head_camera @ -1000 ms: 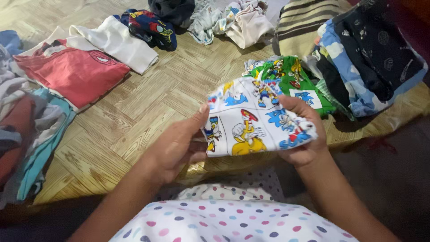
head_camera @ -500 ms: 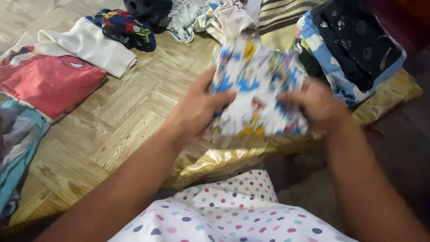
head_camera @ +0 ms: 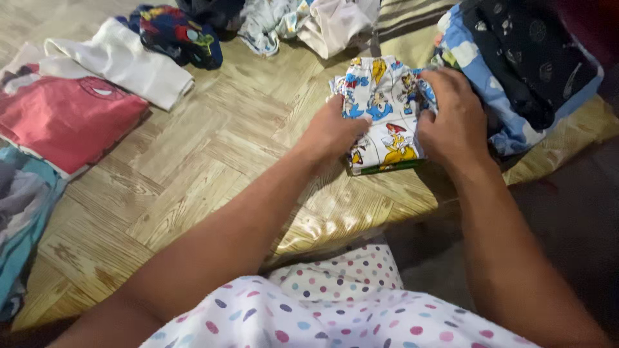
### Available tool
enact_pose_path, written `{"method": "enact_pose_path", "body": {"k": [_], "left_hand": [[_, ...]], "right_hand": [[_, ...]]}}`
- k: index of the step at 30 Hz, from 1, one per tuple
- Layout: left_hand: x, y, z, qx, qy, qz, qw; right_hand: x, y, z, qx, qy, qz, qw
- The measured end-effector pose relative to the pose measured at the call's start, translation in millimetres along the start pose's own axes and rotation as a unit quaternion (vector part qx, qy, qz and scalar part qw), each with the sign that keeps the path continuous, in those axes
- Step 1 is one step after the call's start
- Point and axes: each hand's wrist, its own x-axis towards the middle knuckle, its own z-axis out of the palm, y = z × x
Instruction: The person folds several small garments on a bed, including a white shirt with cartoon characters, a blue tank top, and a patterned cloth. Each item is unfolded, smoothed, folded into a compact rectangle, and placed into a growing stack.
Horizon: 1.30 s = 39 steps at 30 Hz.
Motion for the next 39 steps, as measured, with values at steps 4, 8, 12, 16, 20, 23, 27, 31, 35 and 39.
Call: {"method": "enact_pose_path", "body": {"k": [4,8,12,16,20,23,27,31,35,39], "left_hand": [[-4,20,-16,-0.057,-0.023,-0.060,0.996],[-16,29,-27,0.250,0.133,0.198,0.938],[-10,37,12,0.376,0.032,0.226,0.898],[-11,18,32,0.523,0.017,0.251,0.815],[-15,6,27,0.482,-0.025,0.196,0.854],[-17,13,19,0.497,-0.021,0.202,0.844],[-26,25,9,0.536,-0.080,0.131,0.830],[-50,20,-35,0.484,-0.025,0.122,0.866],[-78,16,-100,0.468,0.036,0.048,0.882],[-112,3,-161,0.435,0.093,-0.003,0.896]], "right_hand": [[3,-13,-8,-0.013,-0.082,0.009,0.997],[8,-22,-28,0.018,0.004,-0.063,0.998],[20,-24,-23,0.105,0.049,-0.112,0.987],[17,-15,16,0.154,-0.056,-0.010,0.986],[8,1,47,0.062,-0.119,-0.017,0.991],[11,-2,51,0.058,-0.122,-0.009,0.991],[18,-18,31,0.087,-0.098,-0.019,0.991],[38,-67,39,0.153,-0.001,-0.078,0.985],[95,-143,94,0.251,-0.057,-0.209,0.943],[142,-219,165,0.243,-0.168,-0.162,0.941]]}}
